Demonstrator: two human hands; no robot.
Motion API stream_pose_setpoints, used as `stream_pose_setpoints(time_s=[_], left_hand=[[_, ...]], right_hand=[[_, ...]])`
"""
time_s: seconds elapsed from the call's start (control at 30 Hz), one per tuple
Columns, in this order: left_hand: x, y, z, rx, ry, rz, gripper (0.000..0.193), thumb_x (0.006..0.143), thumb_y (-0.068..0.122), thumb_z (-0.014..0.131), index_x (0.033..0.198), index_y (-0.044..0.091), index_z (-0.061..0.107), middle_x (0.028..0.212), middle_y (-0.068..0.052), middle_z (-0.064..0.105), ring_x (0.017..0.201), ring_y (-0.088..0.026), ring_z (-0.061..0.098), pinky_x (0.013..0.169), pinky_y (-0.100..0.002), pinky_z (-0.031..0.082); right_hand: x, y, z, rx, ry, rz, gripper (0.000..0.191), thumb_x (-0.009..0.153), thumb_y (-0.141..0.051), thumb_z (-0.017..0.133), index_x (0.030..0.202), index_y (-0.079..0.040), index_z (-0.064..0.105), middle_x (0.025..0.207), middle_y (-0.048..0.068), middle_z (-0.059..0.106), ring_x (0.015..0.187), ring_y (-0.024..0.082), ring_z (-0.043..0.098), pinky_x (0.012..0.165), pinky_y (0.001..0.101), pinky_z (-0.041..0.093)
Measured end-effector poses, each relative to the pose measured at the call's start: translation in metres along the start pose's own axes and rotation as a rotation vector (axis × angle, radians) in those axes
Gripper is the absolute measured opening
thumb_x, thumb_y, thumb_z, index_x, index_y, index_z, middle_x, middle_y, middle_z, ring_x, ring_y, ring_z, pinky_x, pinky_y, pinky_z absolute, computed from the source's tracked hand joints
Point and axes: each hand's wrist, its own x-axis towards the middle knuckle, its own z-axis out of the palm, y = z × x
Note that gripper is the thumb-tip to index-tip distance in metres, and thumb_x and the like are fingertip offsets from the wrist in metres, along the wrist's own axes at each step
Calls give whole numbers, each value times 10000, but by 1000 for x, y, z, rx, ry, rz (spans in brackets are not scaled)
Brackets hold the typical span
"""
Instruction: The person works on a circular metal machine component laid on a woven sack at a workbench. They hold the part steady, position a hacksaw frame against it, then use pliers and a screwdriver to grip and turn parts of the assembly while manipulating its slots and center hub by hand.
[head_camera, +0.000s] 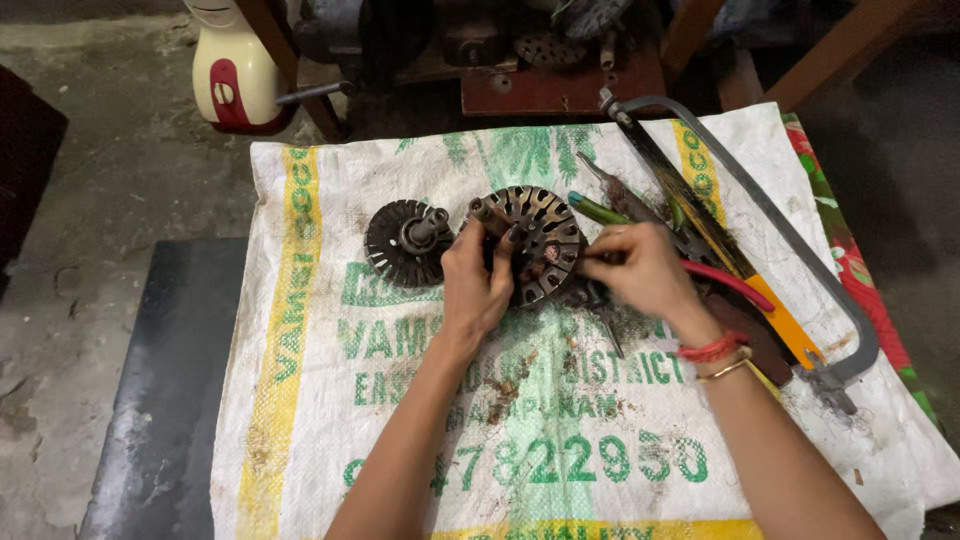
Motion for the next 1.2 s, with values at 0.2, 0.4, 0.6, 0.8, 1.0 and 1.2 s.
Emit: stream_pose_setpoints(time_s=[0.2, 0.4, 0.6, 0.8, 1.0, 1.2], left_hand=[[1, 6, -2, -11, 0, 0, 150, 982, 62, 630, 1110, -16, 616, 955, -237, 715, 809, -379, 726, 703, -415, 548], [2, 8, -1, -17, -74, -129, 137, 995, 84, 602, 1095, -8, 612, 910, -197, 735, 725, -312, 736, 648, -410, 541], [1, 5, 1, 0, -12, 11, 145, 978, 56, 619, 1092, -30, 599, 944, -242, 717, 819, -388, 727, 725, -440, 543], [-2, 2, 0, 25, -13, -2, 154, 972, 65, 632, 1095, -25, 606, 956, -256, 705, 834, -427, 709, 730, -448, 537], [-3, 0, 0, 1, -8, 26, 157, 971, 53, 622, 1107, -22, 602, 972, -249, 706, 865, -436, 699, 755, -452, 534], [0, 0, 2, 26, -12, 20, 151, 969, 54, 640, 1100, -17, 611, 964, -243, 707, 856, -426, 705, 757, -453, 536]], right_hand=[[-7, 1, 4, -171, 354, -474, 106, 780, -68, 815, 884, -45, 808, 939, 60, 749, 603, 119, 574, 513, 207, 389], [-3, 8, -16, -14, 406, -531, 109, 943, -73, 748, 1045, -102, 776, 1061, 60, 748, 864, 81, 715, 705, 141, 568], [-16, -8, -65, -548, 248, 54, 313, 880, -304, 812, 1160, -166, 791, 879, 130, 762, 721, 241, 706, 650, 407, 543], [-35, -34, -57, -899, 86, 112, 947, 522, -432, 980, 1322, -70, 626, 1091, 158, 672, 942, 331, 696, 810, 453, 566], [-44, -46, -58, -913, 18, 132, 503, 662, -281, 919, 1030, -12, 707, 947, 171, 729, 942, 355, 713, 872, 450, 573], [-33, -32, -62, -66, 140, 13, 338, 765, -243, 754, 1021, -24, 751, 921, 118, 782, 796, 267, 747, 737, 413, 614]])
